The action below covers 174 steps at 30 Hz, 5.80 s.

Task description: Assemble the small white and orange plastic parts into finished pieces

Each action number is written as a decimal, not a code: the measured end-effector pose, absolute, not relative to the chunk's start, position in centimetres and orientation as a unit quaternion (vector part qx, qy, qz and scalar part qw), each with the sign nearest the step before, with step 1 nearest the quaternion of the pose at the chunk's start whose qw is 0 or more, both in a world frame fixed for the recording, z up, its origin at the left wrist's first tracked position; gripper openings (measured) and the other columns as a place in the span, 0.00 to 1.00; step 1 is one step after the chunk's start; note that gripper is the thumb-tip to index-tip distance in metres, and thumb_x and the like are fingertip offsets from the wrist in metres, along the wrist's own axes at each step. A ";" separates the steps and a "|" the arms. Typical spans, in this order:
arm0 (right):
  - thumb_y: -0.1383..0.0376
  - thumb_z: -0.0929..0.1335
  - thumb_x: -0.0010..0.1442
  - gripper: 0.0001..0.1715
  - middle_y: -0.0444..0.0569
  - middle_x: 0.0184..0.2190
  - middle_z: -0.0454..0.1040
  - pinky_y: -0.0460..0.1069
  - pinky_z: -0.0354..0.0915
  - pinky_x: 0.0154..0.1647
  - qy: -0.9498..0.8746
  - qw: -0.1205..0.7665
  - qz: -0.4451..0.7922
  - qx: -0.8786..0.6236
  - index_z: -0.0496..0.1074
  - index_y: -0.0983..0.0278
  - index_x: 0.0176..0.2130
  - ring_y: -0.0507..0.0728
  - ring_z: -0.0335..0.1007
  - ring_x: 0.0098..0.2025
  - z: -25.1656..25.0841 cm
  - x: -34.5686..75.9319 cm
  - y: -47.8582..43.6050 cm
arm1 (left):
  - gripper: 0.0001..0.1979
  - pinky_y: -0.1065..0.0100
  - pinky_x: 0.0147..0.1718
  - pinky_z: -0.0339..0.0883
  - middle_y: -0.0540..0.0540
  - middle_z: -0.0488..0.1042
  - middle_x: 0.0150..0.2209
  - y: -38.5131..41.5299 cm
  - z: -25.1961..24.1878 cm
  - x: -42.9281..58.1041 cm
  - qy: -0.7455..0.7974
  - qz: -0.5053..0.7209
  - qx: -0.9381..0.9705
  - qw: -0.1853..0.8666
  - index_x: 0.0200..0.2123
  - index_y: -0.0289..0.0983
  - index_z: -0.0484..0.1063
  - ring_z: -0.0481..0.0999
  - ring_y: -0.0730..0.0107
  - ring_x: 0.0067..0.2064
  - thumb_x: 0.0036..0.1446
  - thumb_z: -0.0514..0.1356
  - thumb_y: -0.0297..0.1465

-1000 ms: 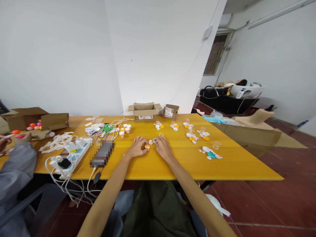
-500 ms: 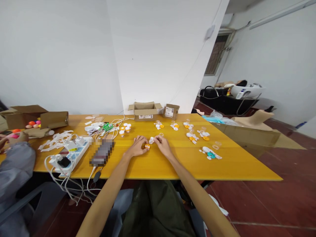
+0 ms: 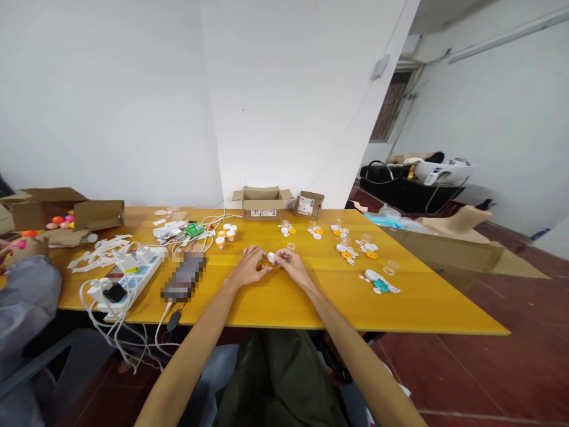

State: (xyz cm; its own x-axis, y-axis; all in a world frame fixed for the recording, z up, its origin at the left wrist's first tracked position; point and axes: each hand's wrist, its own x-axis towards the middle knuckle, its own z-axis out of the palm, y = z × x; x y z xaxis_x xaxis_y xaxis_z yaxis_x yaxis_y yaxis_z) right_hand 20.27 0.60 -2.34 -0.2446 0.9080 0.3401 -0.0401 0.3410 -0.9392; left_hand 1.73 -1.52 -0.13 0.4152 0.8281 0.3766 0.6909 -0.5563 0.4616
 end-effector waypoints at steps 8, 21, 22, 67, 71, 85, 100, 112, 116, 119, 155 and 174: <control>0.53 0.78 0.42 0.19 0.46 0.31 0.78 0.52 0.72 0.39 -0.601 0.496 0.533 -0.330 0.74 0.61 0.29 0.57 0.75 0.35 -2.2 20.3 0.6 | 0.09 0.55 0.48 0.59 0.46 0.72 0.38 -1.4 -0.1 2.1 0.465 0.310 0.826 0.079 0.40 0.42 0.70 0.68 0.56 0.45 0.56 0.62 0.38; 0.46 0.75 0.44 0.22 0.45 0.27 0.76 0.51 0.71 0.38 -0.606 0.492 0.533 -0.327 0.75 0.62 0.27 0.55 0.73 0.32 -2.4 20.2 0.8 | 0.10 0.57 0.46 0.60 0.46 0.72 0.37 -1.5 0.0 2.2 0.467 0.311 0.824 0.075 0.38 0.42 0.69 0.69 0.57 0.45 0.55 0.64 0.38; 0.46 0.75 0.44 0.22 0.45 0.27 0.76 0.51 0.70 0.38 -0.607 0.495 0.527 -0.329 0.75 0.62 0.27 0.55 0.73 0.32 -2.4 20.2 0.9 | 0.12 0.57 0.46 0.60 0.46 0.72 0.38 -1.5 0.0 2.1 0.466 0.309 0.825 0.082 0.39 0.41 0.69 0.69 0.57 0.45 0.55 0.64 0.39; 0.57 0.73 0.51 0.13 0.47 0.35 0.79 0.53 0.72 0.44 -0.708 0.457 0.439 -0.310 0.73 0.60 0.36 0.57 0.76 0.38 -2.8 19.7 0.0 | 0.09 0.55 0.48 0.60 0.46 0.72 0.40 -1.0 -0.5 1.3 0.465 0.269 0.830 0.148 0.37 0.42 0.72 0.66 0.57 0.46 0.53 0.63 0.38; 0.62 0.72 0.50 0.11 0.46 0.36 0.79 0.53 0.72 0.45 -0.712 0.454 0.431 -0.318 0.73 0.60 0.36 0.56 0.76 0.39 -2.7 19.6 -0.1 | 0.10 0.54 0.49 0.59 0.46 0.72 0.40 -1.1 -0.3 1.4 0.469 0.264 0.828 0.155 0.38 0.42 0.72 0.66 0.57 0.47 0.53 0.63 0.39; 0.66 0.72 0.49 0.12 0.46 0.36 0.78 0.53 0.71 0.45 -0.705 0.458 0.431 -0.327 0.72 0.60 0.37 0.56 0.76 0.39 -2.9 19.5 0.1 | 0.11 0.55 0.49 0.59 0.46 0.72 0.41 -0.8 -0.5 1.2 0.468 0.263 0.830 0.152 0.39 0.42 0.73 0.66 0.57 0.47 0.53 0.64 0.39; 0.69 0.72 0.48 0.14 0.46 0.37 0.79 0.53 0.71 0.46 -0.706 0.455 0.438 -0.321 0.73 0.59 0.38 0.56 0.76 0.40 -2.9 19.5 0.3 | 0.10 0.53 0.51 0.58 0.46 0.72 0.42 -0.9 -0.4 1.2 0.475 0.257 0.826 0.162 0.39 0.43 0.73 0.66 0.56 0.48 0.52 0.64 0.35; 0.65 0.71 0.52 0.09 0.47 0.38 0.79 0.53 0.71 0.46 -0.730 0.455 0.399 -0.318 0.75 0.59 0.37 0.58 0.76 0.40 -2.5 19.6 -0.1 | 0.10 0.54 0.50 0.58 0.46 0.71 0.41 -0.9 -0.3 1.2 0.467 0.258 0.831 0.157 0.38 0.42 0.72 0.65 0.56 0.47 0.53 0.63 0.38; 0.64 0.70 0.55 0.08 0.48 0.38 0.79 0.53 0.69 0.45 -0.759 0.449 0.347 -0.320 0.78 0.59 0.37 0.58 0.74 0.40 -2.4 19.8 -0.2 | 0.09 0.54 0.49 0.58 0.46 0.71 0.40 -0.8 -0.3 1.2 0.467 0.249 0.835 0.152 0.37 0.42 0.72 0.65 0.57 0.46 0.54 0.63 0.39; 0.64 0.70 0.57 0.07 0.48 0.37 0.79 0.53 0.68 0.45 -0.776 0.445 0.313 -0.318 0.79 0.58 0.37 0.59 0.74 0.41 -2.5 19.8 -0.1 | 0.10 0.55 0.48 0.59 0.46 0.71 0.39 -0.8 -0.3 1.2 0.468 0.243 0.837 0.150 0.37 0.43 0.72 0.65 0.56 0.46 0.54 0.62 0.40; 0.67 0.68 0.60 0.09 0.48 0.38 0.80 0.51 0.68 0.46 -0.807 0.427 0.239 -0.332 0.79 0.58 0.37 0.57 0.74 0.42 -2.3 19.6 -0.4 | 0.08 0.58 0.48 0.58 0.46 0.72 0.39 -0.7 -0.2 1.1 0.441 0.261 0.846 0.144 0.36 0.41 0.72 0.65 0.59 0.45 0.55 0.62 0.38; 0.67 0.68 0.57 0.08 0.47 0.37 0.80 0.50 0.70 0.42 -0.785 0.420 0.276 -0.362 0.77 0.60 0.38 0.56 0.76 0.38 -2.3 19.6 -0.4 | 0.07 0.57 0.48 0.59 0.46 0.71 0.38 -1.0 -0.2 1.2 0.447 0.268 0.842 0.138 0.35 0.41 0.72 0.66 0.58 0.45 0.54 0.62 0.36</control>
State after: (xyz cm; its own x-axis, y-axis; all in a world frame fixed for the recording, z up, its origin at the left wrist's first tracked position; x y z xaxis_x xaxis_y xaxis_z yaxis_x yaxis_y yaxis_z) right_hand 19.55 -0.39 -2.30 -0.3847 0.8005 0.4597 0.3362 0.5853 -0.7378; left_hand 1.19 -0.95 -0.16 0.4576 0.8266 0.3277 0.6787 -0.5628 0.4718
